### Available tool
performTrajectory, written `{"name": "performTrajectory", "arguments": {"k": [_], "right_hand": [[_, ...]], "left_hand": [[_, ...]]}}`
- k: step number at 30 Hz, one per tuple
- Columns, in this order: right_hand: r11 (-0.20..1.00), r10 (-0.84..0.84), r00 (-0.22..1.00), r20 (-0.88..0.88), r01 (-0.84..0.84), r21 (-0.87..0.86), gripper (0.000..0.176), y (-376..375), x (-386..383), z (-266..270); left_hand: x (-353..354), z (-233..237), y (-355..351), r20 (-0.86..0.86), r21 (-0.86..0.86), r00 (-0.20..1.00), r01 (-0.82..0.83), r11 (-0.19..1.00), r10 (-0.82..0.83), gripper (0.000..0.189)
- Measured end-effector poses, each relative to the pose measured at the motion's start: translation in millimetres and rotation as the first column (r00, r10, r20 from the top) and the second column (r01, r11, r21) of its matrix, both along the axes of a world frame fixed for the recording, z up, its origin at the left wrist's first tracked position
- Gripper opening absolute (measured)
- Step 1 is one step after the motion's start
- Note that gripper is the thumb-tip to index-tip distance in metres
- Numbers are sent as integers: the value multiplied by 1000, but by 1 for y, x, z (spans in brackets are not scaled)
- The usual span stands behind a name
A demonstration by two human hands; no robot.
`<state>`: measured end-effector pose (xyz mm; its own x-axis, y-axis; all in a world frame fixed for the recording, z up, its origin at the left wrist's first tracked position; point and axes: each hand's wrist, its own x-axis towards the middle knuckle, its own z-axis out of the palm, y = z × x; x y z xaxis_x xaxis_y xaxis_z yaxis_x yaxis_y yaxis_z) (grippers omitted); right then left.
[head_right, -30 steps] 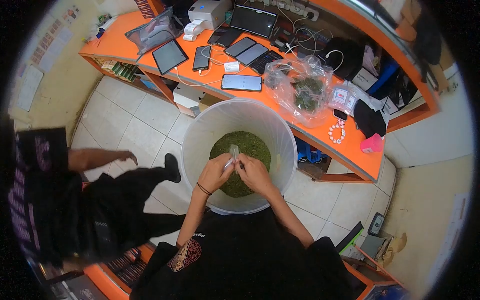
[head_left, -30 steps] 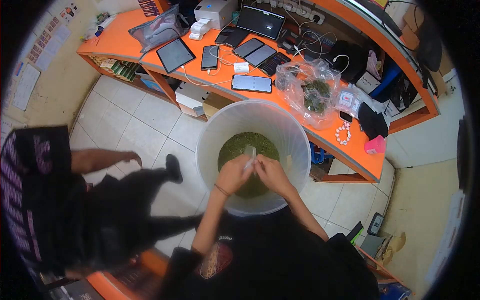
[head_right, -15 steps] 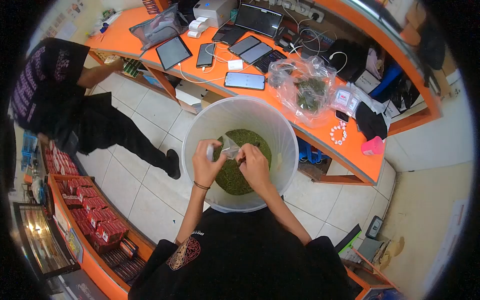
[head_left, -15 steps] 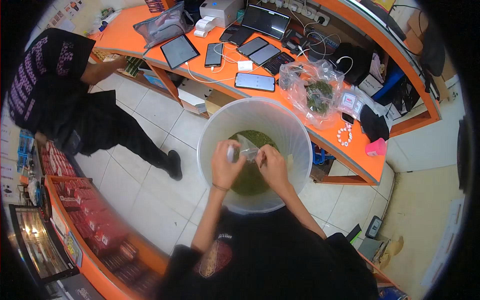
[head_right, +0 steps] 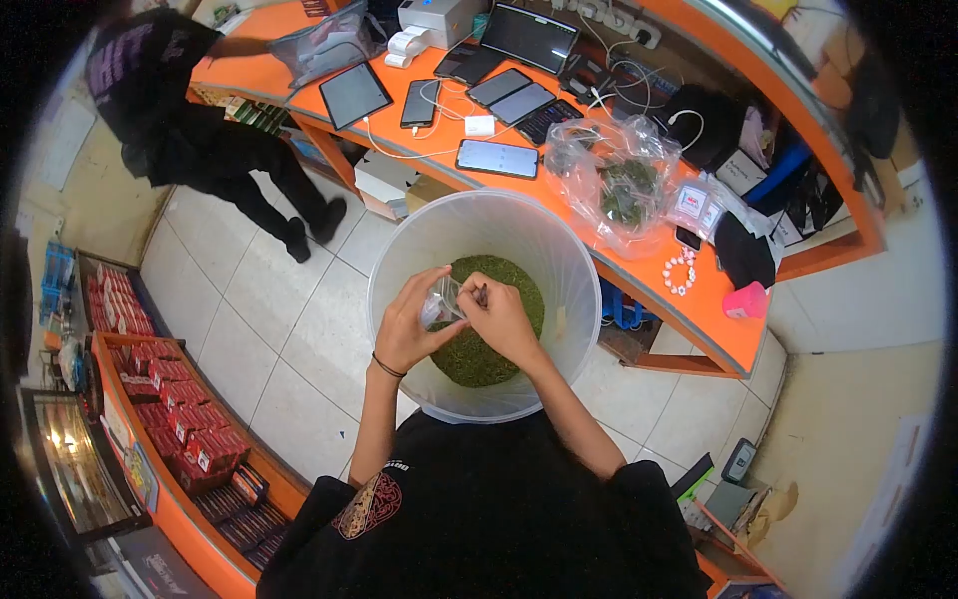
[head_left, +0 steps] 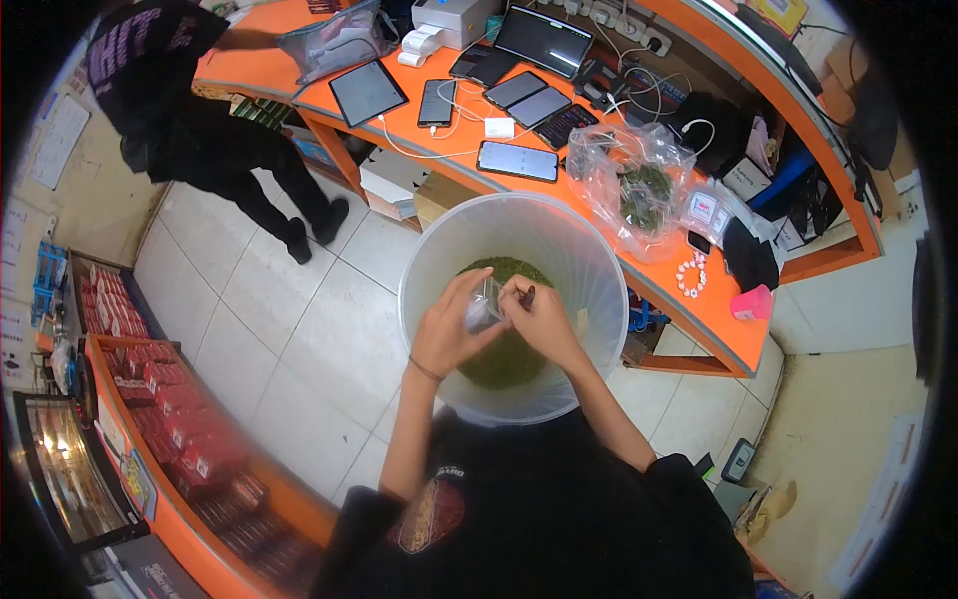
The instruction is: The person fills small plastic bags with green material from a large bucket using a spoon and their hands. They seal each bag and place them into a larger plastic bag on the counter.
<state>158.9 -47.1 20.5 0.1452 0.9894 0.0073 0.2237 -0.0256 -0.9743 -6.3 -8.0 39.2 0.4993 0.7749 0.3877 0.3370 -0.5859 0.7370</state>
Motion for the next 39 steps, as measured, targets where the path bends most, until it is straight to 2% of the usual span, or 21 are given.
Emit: {"name": "performTrajectory", "arguments": {"k": [3,6,7,8,10,11,12,14,15,16,18,20,24,26,27,28,30,32,34,37,39], "right_hand": [[998,34,999,-21,-35,-43,14,9,0,0],[998,61,997,-53,-61,-1,23,20,5,-1],[981,101,973,-210,-132,-140,29,24,14,-8],[979,107,972,-211,-140,-146,29,32,18,-19],[990,43,961,-273,-78,-116,33,49,20,-41],[990,28,995,-96,-41,-135,38,54,20,-48],[989,33,994,-101,-47,-141,38,60,18,-61],[987,-25,970,243,62,-146,38,69,4,-98],[1000,-20,968,249,18,10,31,65,-8,-112],[1000,-17,970,243,16,7,31,58,-18,-130],[927,366,862,350,-371,-55,25,39,-32,-159],[723,673,648,357,-677,-136,23,14,-42,-164],[621,779,528,338,-724,-301,23,9,-52,-132],[646,763,594,255,-713,-273,29,20,-32,-118],[686,708,704,57,-665,-295,36,24,-19,-113],[684,710,702,60,-666,-299,36,25,-7,-110],[769,421,860,-289,-508,-390,36,25,16,-103],[765,356,865,-352,-487,-422,33,23,35,-82],[761,288,865,-411,-468,-450,30,20,50,-60],[819,105,783,-613,-418,-393,27,10,69,-38],[866,24,775,-632,-332,-373,26,3,76,-28]], "left_hand": [[-4,-9,1,-13,-32,998,-57,998,57,65],[-10,-21,7,26,78,992,-128,989,126,61],[-12,-23,8,64,15,975,-214,977,213,59],[-14,-25,10,95,-52,949,-297,953,301,57],[-15,-27,15,131,-44,926,-351,935,354,57],[-15,-24,15,179,-148,904,-365,919,388,58],[-15,-21,17,223,-246,877,-372,895,426,60],[-18,-24,20,213,-269,874,-377,886,437,62],[-18,-28,21,254,-297,859,-367,881,444,65],[-19,-30,22,296,-325,843,-353,877,449,67],[-20,-28,22,306,-324,835,-360,875,457,70],[-18,-28,21,323,-330,826,-359,873,462,72],[-21,-33,23,346,-351,810,-356,866,474,74],[-25,-38,24,352,-349,802,-366,863,483,74],[-26,-41,25,336,-308,814,-380,872,473,74],[-27,-42,26,320,-266,827,-390,882,462,74],[-27,-42,25,320,-273,832,-377,885,453,74],[-26,-35,23,317,-277,840,-362,890,440,75],[-24,-25,20,336,-369,831,-317,874,444,71],[-23,-26,21,313,-324,840,-344,881,443,67],[-24,-32,23,282,-273,855,-363,891,435,66]]}}
